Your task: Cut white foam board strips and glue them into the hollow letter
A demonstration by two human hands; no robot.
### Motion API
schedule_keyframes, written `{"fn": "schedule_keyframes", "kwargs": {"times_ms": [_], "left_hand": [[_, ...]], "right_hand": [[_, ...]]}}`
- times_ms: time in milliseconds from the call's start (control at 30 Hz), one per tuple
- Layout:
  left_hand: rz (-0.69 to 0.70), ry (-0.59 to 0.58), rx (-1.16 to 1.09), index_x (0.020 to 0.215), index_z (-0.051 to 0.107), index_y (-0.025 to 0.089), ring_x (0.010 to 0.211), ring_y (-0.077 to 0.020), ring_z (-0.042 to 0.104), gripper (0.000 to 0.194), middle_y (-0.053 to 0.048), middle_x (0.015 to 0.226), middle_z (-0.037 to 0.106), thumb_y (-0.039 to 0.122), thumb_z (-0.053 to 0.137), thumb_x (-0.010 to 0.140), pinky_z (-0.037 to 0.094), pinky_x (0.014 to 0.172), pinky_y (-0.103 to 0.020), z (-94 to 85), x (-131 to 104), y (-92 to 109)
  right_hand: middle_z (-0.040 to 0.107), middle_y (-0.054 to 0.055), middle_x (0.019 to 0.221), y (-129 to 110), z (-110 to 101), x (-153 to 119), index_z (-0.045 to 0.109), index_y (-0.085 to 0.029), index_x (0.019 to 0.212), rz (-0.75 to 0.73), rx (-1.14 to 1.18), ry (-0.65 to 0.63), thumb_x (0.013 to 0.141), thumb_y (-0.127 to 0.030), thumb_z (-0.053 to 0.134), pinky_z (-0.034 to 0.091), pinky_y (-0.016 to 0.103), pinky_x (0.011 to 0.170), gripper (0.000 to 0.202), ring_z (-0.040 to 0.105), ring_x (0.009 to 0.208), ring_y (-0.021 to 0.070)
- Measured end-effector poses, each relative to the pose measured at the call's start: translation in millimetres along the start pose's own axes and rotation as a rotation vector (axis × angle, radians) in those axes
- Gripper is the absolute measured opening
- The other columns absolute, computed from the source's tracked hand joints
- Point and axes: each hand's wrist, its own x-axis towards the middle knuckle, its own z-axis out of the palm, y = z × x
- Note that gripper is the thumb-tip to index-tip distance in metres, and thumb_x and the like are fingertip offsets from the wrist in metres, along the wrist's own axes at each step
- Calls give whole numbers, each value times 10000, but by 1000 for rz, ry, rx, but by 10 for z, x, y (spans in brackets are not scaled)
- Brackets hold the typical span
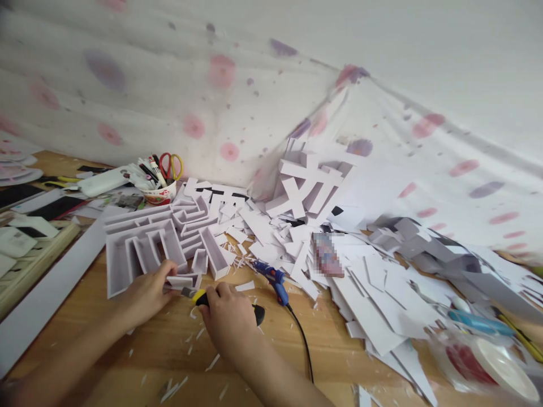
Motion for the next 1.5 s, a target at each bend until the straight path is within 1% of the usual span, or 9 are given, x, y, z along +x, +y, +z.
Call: {"fn": "schedule_keyframes", "kwargs": {"times_ms": [267,533,700,933,1100,1200,1300,1367,1500], "left_hand": [[-21,-15,24,900,425,243,741,-223,626,171,-2,768,638,256,519,758,357,632,-273,-11,-8,7],[-21,-25,24,896,412,245,775,-223,626,169,-9,808,642,245,512,759,354,640,-272,-7,7,10],[-28,-35,28,887,404,245,764,-227,622,156,-9,790,640,252,501,764,356,641,-277,-6,4,8],[-18,0,21,876,413,246,725,-215,614,139,5,741,622,245,499,766,345,620,-268,-17,-20,24],[-7,20,-6,875,434,247,757,-214,631,141,6,755,641,226,515,762,363,638,-266,-7,-20,9],[24,22,-75,907,456,252,796,-204,640,164,3,834,670,229,525,759,388,666,-267,-6,-24,-26],[4,34,-186,933,477,267,748,-184,643,194,27,839,682,273,545,752,419,674,-270,-26,-30,-62],[-12,88,-330,955,483,267,743,-183,645,238,28,820,690,346,570,748,449,693,-277,-49,-25,-72],[11,234,-718,1025,489,230,871,-209,643,393,-37,934,700,474,595,736,491,724,-288,-101,17,-22]], "right_hand": [[640,62,980,26,-4,-22,587,-226,1090,11,-32,-14,877,-313,518,473,287,657,240,636,861,218],[640,57,970,46,-2,-46,586,-223,1076,19,-58,-5,873,-306,524,479,290,653,228,639,846,215],[639,62,980,46,-22,-52,585,-218,1083,24,-69,-29,876,-307,520,488,297,665,235,638,861,218],[643,76,964,17,-28,-60,604,-199,1057,52,-63,-25,870,-287,518,496,310,662,223,639,851,229],[646,79,986,58,-50,-69,595,-205,1103,59,-29,-33,871,-282,520,487,303,688,256,636,869,227],[646,59,1007,125,-95,-101,602,-235,1114,38,79,-10,879,-292,508,477,287,717,259,635,879,210],[644,46,1033,220,-144,-154,599,-249,1135,32,229,32,873,-276,515,461,267,769,276,630,903,188],[645,44,1034,296,-156,-194,605,-244,1135,43,312,71,865,-255,523,448,264,809,283,623,922,181],[641,57,1051,473,-74,-267,622,-227,1109,92,421,141,865,-240,506,442,265,847,270,610,949,175]]}}
